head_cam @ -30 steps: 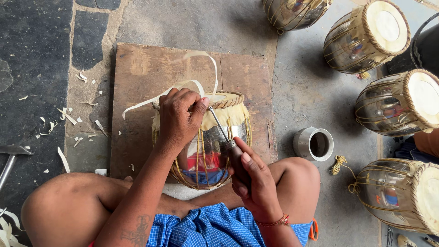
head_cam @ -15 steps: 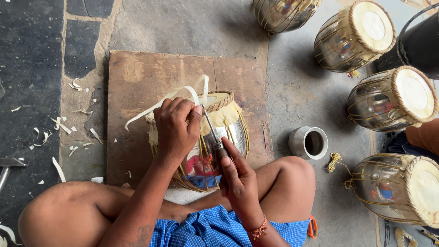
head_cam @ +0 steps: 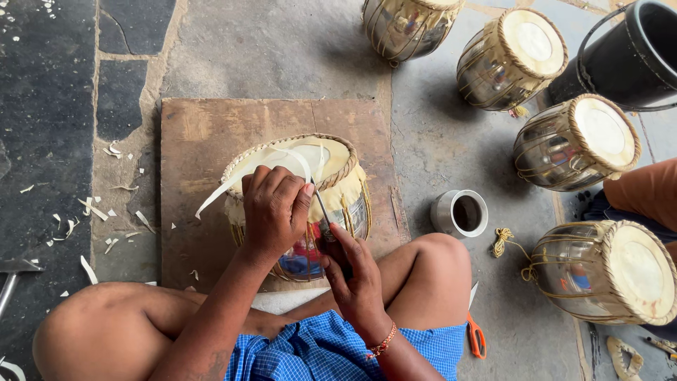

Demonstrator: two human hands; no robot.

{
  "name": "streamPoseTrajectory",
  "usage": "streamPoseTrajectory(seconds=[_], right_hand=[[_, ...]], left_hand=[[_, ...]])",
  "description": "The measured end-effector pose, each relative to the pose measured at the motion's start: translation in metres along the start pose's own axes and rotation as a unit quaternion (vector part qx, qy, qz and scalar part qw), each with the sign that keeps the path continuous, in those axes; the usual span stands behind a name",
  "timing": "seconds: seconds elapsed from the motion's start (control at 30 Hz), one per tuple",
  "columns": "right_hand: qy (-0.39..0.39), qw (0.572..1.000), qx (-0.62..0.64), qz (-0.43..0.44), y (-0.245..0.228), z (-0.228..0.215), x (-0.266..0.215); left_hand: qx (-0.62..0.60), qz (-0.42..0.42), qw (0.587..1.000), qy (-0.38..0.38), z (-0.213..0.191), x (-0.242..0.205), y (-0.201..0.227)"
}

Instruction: The person is weaving a white strap around the rim of a drum using a hook tool. They repeatedly pull the strap through the existing weave and tighten it to secure the drumhead.

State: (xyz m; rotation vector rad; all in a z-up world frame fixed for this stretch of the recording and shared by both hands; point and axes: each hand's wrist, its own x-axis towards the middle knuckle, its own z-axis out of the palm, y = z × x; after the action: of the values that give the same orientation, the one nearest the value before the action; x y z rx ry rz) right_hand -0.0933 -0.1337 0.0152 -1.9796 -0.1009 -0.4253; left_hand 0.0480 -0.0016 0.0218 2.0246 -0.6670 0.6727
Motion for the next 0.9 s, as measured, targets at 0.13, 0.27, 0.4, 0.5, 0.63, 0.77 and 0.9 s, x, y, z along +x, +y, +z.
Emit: streamPoseTrajectory(seconds=[0.13,0.27,0.4,0.5,0.63,0.77,0.9], right_hand=[[-0.032,0.98,-0.193,0.034,-0.008,-0.018,-0.005],[-0.076,0.97,-0.226,0.05,-0.017,-0.047,-0.013],[-0.029,0.975,-0.011,0.22,-0.003,-0.078,0.0],[-0.092,0.888,0.312,0.325,0.008,-0.085,0.016],[-0.117,0.84,0.351,0.397,0.006,-0.086,0.011],[-0.114,0.838,0.36,0.394,-0.013,-0.113,-0.031],[-0.103,0.864,0.345,0.351,-0.023,-0.148,-0.057]], left_hand=[[0.0,0.014,1.0,-0.01,0.002,-0.002,0.01],[-0.061,0.002,0.998,-0.024,0.0,-0.003,0.018],[-0.04,0.051,0.997,-0.036,0.001,-0.016,0.037],[-0.029,0.093,0.994,-0.056,-0.002,-0.029,0.054],[-0.042,0.119,0.99,-0.058,-0.005,-0.042,0.069],[-0.067,0.111,0.99,-0.06,-0.003,-0.047,0.067],[-0.064,0.11,0.99,-0.062,0.0,-0.048,0.066]])
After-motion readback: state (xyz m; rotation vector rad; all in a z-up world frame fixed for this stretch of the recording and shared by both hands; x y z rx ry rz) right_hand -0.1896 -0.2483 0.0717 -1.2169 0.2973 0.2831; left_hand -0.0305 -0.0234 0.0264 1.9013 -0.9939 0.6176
